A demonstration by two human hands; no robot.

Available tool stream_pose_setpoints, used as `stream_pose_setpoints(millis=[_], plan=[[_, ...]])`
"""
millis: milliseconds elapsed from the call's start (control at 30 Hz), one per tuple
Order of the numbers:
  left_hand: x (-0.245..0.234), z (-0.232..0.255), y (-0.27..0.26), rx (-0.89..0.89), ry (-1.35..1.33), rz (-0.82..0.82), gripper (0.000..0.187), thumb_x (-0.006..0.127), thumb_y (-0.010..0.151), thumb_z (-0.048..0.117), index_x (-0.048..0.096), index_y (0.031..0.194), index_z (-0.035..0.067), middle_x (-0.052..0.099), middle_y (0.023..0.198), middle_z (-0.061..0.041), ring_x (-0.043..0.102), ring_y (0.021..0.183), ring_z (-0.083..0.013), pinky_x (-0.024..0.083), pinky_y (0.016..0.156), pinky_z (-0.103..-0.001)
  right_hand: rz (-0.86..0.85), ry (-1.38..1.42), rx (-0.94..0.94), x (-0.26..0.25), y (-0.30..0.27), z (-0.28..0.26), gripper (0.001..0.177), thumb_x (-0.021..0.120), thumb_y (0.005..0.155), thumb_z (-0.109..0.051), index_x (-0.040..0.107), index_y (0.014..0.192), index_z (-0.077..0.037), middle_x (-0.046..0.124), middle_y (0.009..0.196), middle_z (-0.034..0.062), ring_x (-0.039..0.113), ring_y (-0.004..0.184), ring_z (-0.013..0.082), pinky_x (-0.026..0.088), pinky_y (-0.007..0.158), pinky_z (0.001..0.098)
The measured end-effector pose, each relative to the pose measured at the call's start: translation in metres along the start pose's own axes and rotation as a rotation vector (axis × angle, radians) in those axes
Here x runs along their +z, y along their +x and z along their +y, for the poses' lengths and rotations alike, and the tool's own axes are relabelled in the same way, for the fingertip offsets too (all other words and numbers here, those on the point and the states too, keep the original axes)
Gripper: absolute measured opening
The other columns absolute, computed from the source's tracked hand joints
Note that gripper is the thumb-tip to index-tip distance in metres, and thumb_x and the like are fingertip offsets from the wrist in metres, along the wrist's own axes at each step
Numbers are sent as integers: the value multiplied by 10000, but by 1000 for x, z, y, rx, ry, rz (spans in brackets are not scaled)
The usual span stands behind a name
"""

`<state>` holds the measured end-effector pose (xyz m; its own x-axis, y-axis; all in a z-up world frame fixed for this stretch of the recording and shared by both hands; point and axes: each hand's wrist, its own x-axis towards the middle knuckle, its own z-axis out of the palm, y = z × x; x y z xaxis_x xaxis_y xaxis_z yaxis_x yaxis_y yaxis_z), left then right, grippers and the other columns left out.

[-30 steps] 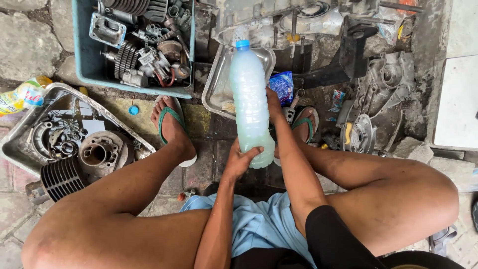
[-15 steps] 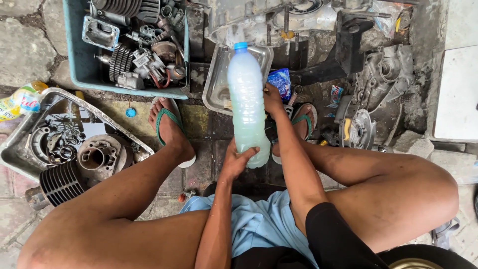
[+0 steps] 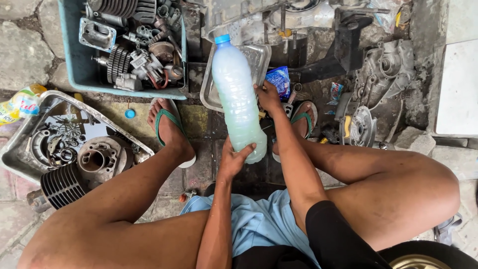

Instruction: The person pours a cleaning liquid from a plastic bottle into a metal tray and then uses a brush to scrub a metallic engine part. They repeatedly dip the brush into the soapy liquid and scrub the part's surfaces, occasionally rinsing it under a running tap.

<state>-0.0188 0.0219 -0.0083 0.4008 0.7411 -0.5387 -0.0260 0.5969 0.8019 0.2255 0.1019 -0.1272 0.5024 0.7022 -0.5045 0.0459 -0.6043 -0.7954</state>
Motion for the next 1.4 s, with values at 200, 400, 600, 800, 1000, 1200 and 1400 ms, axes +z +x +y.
stream_pose_setpoints(millis=[200,400,600,800,1000,1200,1400], plan=[[5,-4,-1,72,9,-2,645,897,776,156,613,1341,29,690,1219,-218,624,1205,-345,476,1017,-594,-28,14,-35,-1,1,1,374,636,1029,-308,659,1347,-113,736,1076,180,715,853,266,612,651,411],[0,7,-3,126,19,25,620,886,787,149,623,1337,32,692,1221,-210,617,1197,-325,469,1027,-579,-44,-28,-2,-7,8,9,406,660,1026,-312,630,1382,-118,726,1124,166,710,851,262,617,598,386],[-15,16,1,147,42,39,636,855,801,96,603,1381,31,675,1279,-220,594,1241,-351,440,1056,-600,-47,-47,-32,-7,6,9,410,631,1051,-241,601,1402,-32,678,1223,215,703,944,303,623,635,412],[-20,3,3,94,69,29,676,856,797,111,592,1417,62,662,1316,-210,578,1277,-363,427,1078,-605,-15,-42,5,-4,13,19,402,659,1028,-282,624,1356,-51,699,1015,183,686,825,257,607,542,372],[-14,11,2,58,81,13,664,863,800,134,600,1406,63,667,1301,-217,590,1264,-357,436,1068,-594,3,-40,14,1,9,20,415,648,1031,-290,613,1364,-44,706,985,210,689,827,264,598,534,369],[-9,14,3,64,88,-12,623,847,806,112,615,1381,55,682,1257,-233,619,1234,-394,454,1029,-625,-39,63,-99,-1,0,11,404,715,1000,-263,652,1359,-89,713,1177,201,710,961,301,610,756,488],[3,12,-4,97,68,-84,615,823,809,53,604,1381,3,663,1248,-295,603,1230,-473,443,1040,-662,-61,91,-128,2,-10,-3,396,706,985,-210,653,1350,-66,693,1237,201,698,1050,336,573,880,523]])
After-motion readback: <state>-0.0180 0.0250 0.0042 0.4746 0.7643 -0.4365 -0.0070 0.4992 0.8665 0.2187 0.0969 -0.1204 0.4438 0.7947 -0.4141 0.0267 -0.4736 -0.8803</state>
